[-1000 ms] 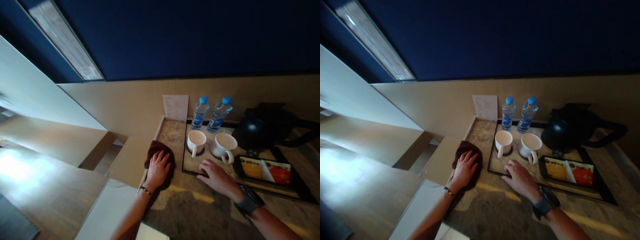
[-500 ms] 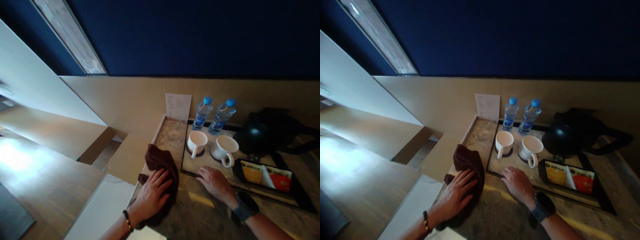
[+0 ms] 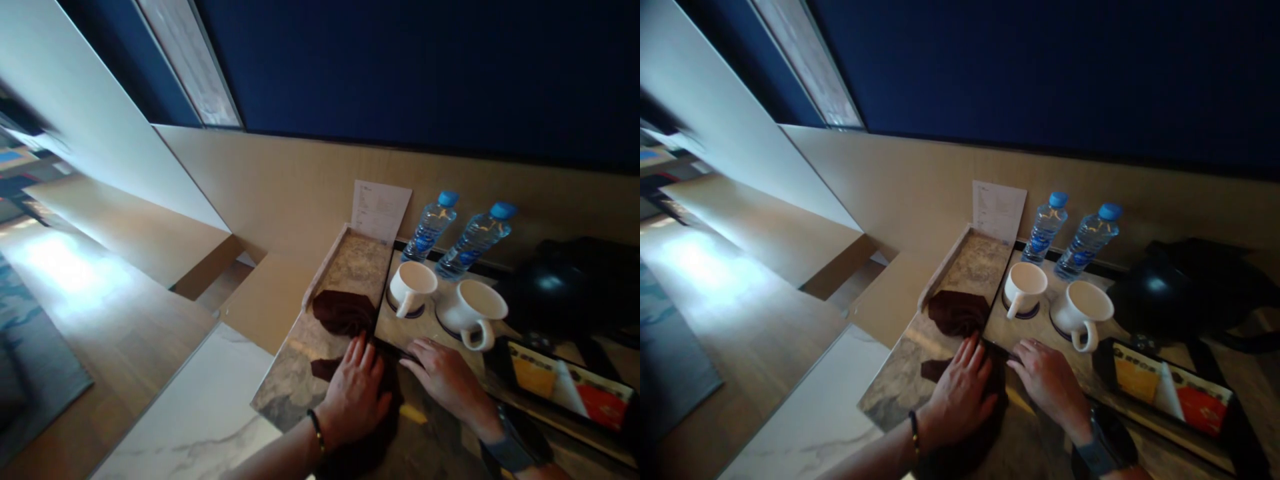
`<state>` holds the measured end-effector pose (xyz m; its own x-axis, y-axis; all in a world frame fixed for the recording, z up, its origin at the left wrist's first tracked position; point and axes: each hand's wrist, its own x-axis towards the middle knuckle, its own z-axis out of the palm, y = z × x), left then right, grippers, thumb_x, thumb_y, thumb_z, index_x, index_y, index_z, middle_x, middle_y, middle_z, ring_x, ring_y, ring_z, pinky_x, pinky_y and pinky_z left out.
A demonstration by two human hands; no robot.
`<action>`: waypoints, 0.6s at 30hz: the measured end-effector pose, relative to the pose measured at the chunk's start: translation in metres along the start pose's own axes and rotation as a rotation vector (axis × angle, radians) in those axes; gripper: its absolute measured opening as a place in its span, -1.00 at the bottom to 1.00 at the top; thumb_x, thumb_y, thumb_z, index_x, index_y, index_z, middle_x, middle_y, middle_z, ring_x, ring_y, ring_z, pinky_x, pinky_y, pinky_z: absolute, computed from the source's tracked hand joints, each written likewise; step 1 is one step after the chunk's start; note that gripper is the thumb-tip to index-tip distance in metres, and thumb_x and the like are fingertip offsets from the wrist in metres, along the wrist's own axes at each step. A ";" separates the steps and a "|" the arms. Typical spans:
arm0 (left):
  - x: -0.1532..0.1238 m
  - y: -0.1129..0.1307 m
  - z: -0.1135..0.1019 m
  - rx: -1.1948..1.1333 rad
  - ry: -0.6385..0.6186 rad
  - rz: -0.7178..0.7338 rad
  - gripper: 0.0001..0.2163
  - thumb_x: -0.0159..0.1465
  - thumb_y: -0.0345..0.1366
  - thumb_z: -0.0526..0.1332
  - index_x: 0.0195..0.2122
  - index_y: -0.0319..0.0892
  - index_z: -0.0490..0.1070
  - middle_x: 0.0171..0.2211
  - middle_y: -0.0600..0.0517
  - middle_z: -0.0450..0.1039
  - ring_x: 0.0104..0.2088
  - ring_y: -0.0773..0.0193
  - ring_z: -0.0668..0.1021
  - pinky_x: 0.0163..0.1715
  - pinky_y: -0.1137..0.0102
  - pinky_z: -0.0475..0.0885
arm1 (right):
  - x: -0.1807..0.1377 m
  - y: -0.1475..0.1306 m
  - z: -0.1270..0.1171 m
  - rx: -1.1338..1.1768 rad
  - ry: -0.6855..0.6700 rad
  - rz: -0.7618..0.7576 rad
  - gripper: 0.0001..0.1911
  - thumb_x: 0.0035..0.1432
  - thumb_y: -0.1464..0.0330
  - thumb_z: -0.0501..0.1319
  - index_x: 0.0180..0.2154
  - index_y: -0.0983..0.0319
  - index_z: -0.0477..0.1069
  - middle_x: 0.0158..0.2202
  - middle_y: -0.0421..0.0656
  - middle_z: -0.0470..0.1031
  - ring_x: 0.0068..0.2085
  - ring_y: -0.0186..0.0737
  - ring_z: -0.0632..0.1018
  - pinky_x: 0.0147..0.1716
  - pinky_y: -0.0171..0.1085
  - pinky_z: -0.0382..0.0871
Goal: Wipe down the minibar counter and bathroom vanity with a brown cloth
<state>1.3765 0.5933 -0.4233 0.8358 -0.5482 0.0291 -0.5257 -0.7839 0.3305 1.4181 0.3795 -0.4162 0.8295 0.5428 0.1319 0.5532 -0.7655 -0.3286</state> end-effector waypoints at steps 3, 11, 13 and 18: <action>-0.019 0.001 -0.006 -0.074 -0.095 0.267 -0.51 0.33 0.03 0.08 0.13 -0.21 0.30 0.29 -0.15 0.14 0.34 -0.04 0.10 0.34 0.10 0.07 | -0.001 0.003 0.004 0.005 0.027 -0.039 -0.80 0.42 0.35 0.06 -0.27 0.23 0.37 -0.32 -0.17 0.41 -0.30 -0.10 0.50 -0.33 -0.15 0.27; 0.006 -0.088 -0.047 0.024 -0.136 0.111 -0.54 0.31 -0.20 0.13 0.24 -0.06 0.21 0.36 -0.04 0.01 0.35 0.00 0.10 0.33 -0.01 0.05 | 0.000 0.002 0.012 -0.024 0.198 -0.100 -0.49 0.51 0.20 -0.26 -0.32 0.18 0.35 -0.38 -0.19 0.41 -0.35 -0.21 0.50 -0.36 -0.21 0.28; 0.043 -0.104 -0.048 0.082 -0.076 0.139 -0.57 0.34 -0.18 0.09 0.24 -0.06 0.21 0.34 -0.05 0.05 0.33 0.00 0.12 0.32 0.00 0.04 | 0.000 0.004 0.016 -0.049 0.222 -0.126 -0.48 0.51 0.23 -0.27 -0.35 0.18 0.34 -0.41 -0.20 0.40 -0.38 -0.22 0.51 -0.39 -0.23 0.31; 0.136 -0.108 -0.038 0.270 0.109 0.103 -0.64 0.34 -0.12 0.06 0.10 -0.11 0.36 0.13 -0.12 0.28 0.09 0.01 0.35 0.23 0.00 0.15 | 0.003 0.011 0.021 -0.092 0.251 -0.175 -0.48 0.50 0.25 -0.25 -0.35 0.18 0.37 -0.46 -0.19 0.42 -0.45 -0.24 0.53 -0.52 -0.27 0.39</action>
<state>1.5531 0.6146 -0.4191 0.7806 -0.6054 0.1554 -0.6191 -0.7831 0.0588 1.4248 0.3802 -0.4392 0.7082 0.5754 0.4092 0.6841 -0.7026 -0.1960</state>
